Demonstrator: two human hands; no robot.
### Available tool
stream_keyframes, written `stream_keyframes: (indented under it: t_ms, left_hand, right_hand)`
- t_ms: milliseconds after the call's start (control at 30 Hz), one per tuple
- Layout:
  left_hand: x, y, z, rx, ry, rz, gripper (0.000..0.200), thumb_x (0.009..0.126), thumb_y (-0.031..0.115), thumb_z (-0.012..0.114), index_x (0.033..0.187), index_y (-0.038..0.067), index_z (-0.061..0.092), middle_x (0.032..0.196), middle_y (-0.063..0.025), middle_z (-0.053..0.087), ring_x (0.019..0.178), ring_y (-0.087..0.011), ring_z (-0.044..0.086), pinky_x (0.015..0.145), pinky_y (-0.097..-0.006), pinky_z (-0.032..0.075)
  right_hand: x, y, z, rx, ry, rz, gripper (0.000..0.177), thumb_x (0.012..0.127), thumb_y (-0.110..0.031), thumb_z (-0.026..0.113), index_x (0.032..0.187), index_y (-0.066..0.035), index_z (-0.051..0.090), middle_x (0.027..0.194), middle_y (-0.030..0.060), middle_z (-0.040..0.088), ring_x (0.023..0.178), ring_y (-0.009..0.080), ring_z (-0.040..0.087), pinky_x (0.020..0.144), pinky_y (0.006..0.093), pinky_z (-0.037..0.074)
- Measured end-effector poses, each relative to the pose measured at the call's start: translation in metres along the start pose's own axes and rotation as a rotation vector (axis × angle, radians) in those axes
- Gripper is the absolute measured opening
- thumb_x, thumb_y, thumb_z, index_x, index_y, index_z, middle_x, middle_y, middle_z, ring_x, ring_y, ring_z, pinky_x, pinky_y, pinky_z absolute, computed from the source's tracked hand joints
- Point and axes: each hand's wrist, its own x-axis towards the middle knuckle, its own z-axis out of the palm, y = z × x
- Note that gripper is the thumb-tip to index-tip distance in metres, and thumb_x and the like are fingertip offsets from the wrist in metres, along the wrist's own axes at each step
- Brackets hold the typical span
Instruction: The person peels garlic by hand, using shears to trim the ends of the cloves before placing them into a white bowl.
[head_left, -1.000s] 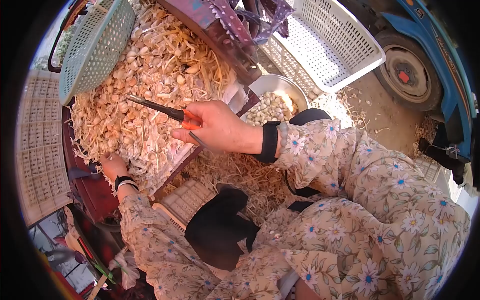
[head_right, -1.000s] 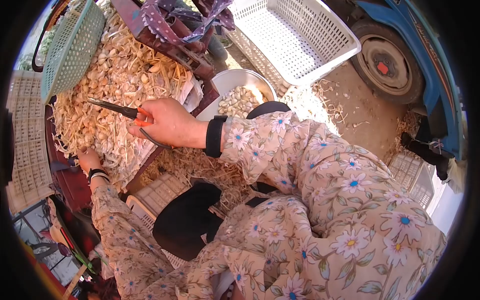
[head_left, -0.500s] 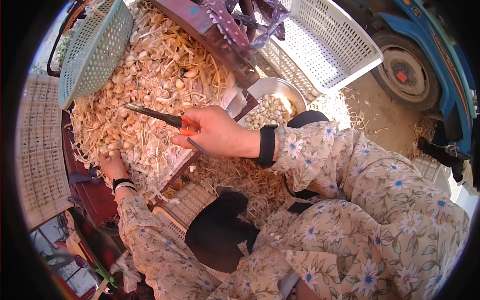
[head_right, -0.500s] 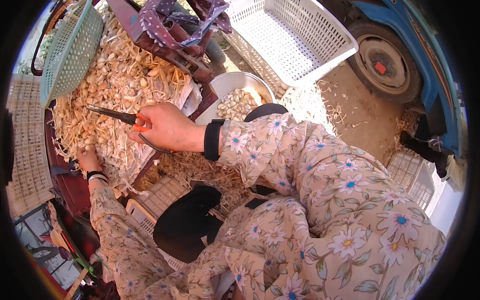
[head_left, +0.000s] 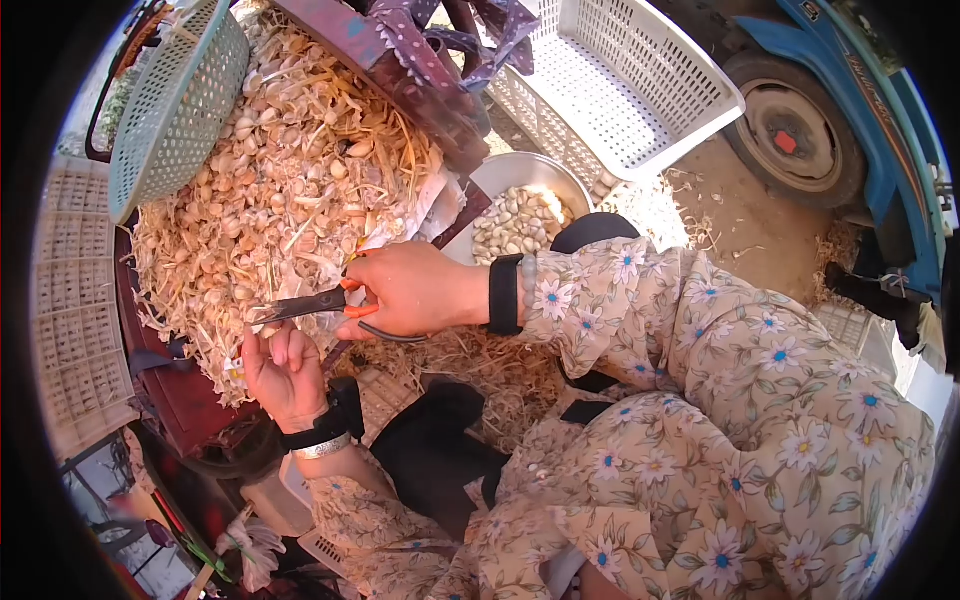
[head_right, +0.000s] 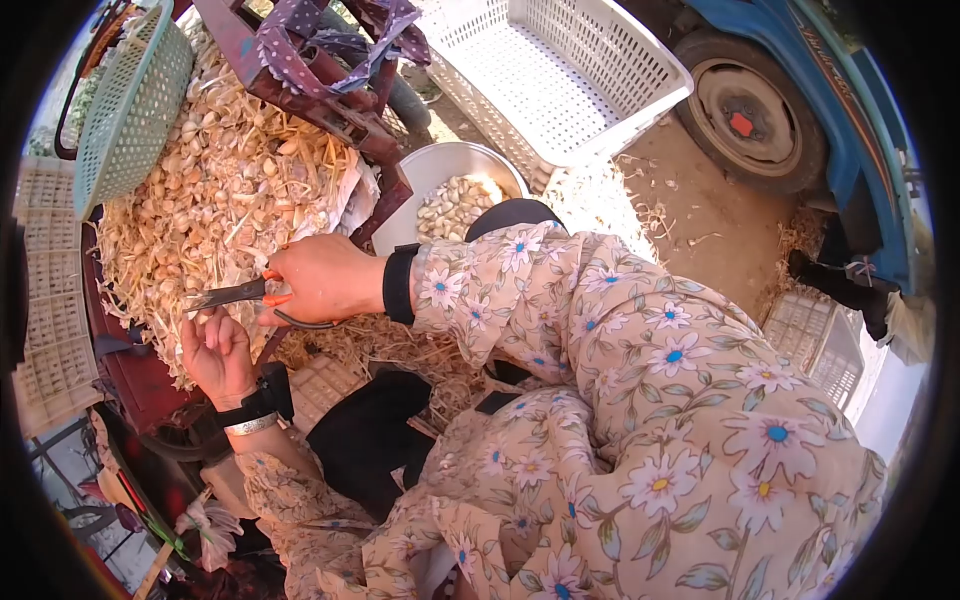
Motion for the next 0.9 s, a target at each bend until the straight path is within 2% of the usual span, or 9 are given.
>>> stream_keyframes:
  t_ms: [67,200,233,333,367,567,667,767,900]
  left_hand:
    - [-0.003,-0.011,0.001,-0.010,-0.036,0.013,0.022,0.093,0.019,0.042,0.096,-0.003,0.047,0.082,-0.0144,0.052,0.049,-0.0069,0.035,0.041,-0.0189,0.028]
    - [0.005,-0.033,-0.009,-0.123,-0.013,0.082,0.011,0.088,0.010,0.051,0.090,0.000,0.050,0.075,-0.0062,0.050,0.056,-0.0098,0.038,0.045,-0.0200,0.030]
    - [0.008,-0.036,-0.012,-0.123,0.009,0.106,0.008,0.086,0.008,0.054,0.086,0.001,0.050,0.070,-0.0025,0.046,0.059,-0.0110,0.038,0.048,-0.0209,0.031]
    - [0.013,-0.041,-0.015,-0.068,0.024,0.124,0.006,0.087,0.007,0.053,0.087,0.002,0.049,0.067,-0.0015,0.042,0.060,-0.0111,0.038,0.051,-0.0218,0.033]
    - [0.015,-0.038,-0.020,0.011,0.036,0.157,0.010,0.086,0.006,0.053,0.094,0.003,0.049,0.069,-0.0011,0.042,0.062,-0.0106,0.039,0.053,-0.0219,0.033]
    - [0.007,-0.043,-0.008,0.200,0.049,0.203,0.028,0.087,0.009,0.054,0.113,0.006,0.043,0.077,-0.0010,0.044,0.063,-0.0099,0.039,0.058,-0.0206,0.038]
    - [-0.002,-0.052,0.005,0.340,0.113,0.250,0.029,0.086,0.010,0.055,0.112,0.008,0.043,0.081,-0.0021,0.048,0.063,-0.0097,0.040,0.060,-0.0206,0.039]
    - [-0.002,-0.045,-0.010,0.393,0.040,0.360,0.027,0.086,0.008,0.056,0.109,0.009,0.043,0.088,-0.0041,0.052,0.064,-0.0091,0.042,0.057,-0.0205,0.038]
    - [-0.002,-0.045,-0.002,0.553,0.084,0.532,0.025,0.085,0.005,0.056,0.107,0.007,0.042,0.090,-0.0066,0.053,0.061,-0.0075,0.041,0.054,-0.0187,0.035]
  right_hand:
    - [-0.002,-0.002,-0.004,-0.046,-0.015,0.029,0.049,0.070,-0.049,0.065,0.086,-0.003,0.060,0.070,0.0138,0.060,0.067,0.0323,0.060,0.058,0.0401,0.045]
    - [-0.005,-0.002,-0.010,-0.154,-0.067,0.112,0.051,0.071,-0.052,0.063,0.084,-0.002,0.060,0.070,0.0160,0.060,0.069,0.0348,0.059,0.060,0.0413,0.046]
    - [-0.004,-0.002,-0.012,-0.177,-0.078,0.129,0.051,0.071,-0.052,0.062,0.083,-0.002,0.060,0.070,0.0165,0.060,0.069,0.0351,0.059,0.060,0.0414,0.046]
    - [-0.004,-0.001,-0.007,-0.206,-0.090,0.157,0.052,0.073,-0.053,0.061,0.082,-0.001,0.060,0.070,0.0178,0.060,0.068,0.0361,0.059,0.061,0.0417,0.046]
    - [-0.004,0.000,-0.004,-0.208,-0.059,0.148,0.052,0.073,-0.053,0.060,0.081,-0.001,0.060,0.069,0.0181,0.059,0.068,0.0364,0.059,0.060,0.0418,0.046]
    - [0.002,-0.003,-0.007,-0.238,-0.109,0.181,0.053,0.075,-0.053,0.059,0.079,0.000,0.059,0.065,0.0190,0.059,0.063,0.0365,0.059,0.058,0.0420,0.046]
    - [0.002,-0.002,-0.007,-0.228,-0.146,0.211,0.054,0.074,-0.054,0.059,0.079,0.000,0.059,0.067,0.0190,0.059,0.064,0.0356,0.059,0.058,0.0416,0.046]
    - [-0.002,-0.012,-0.014,-0.198,-0.199,0.253,0.055,0.074,-0.055,0.059,0.079,0.000,0.059,0.068,0.0186,0.060,0.067,0.0350,0.060,0.059,0.0407,0.046]
    - [-0.004,-0.022,-0.021,-0.169,-0.275,0.297,0.059,0.072,-0.058,0.059,0.082,0.000,0.059,0.068,0.0175,0.059,0.068,0.0341,0.060,0.061,0.0392,0.045]
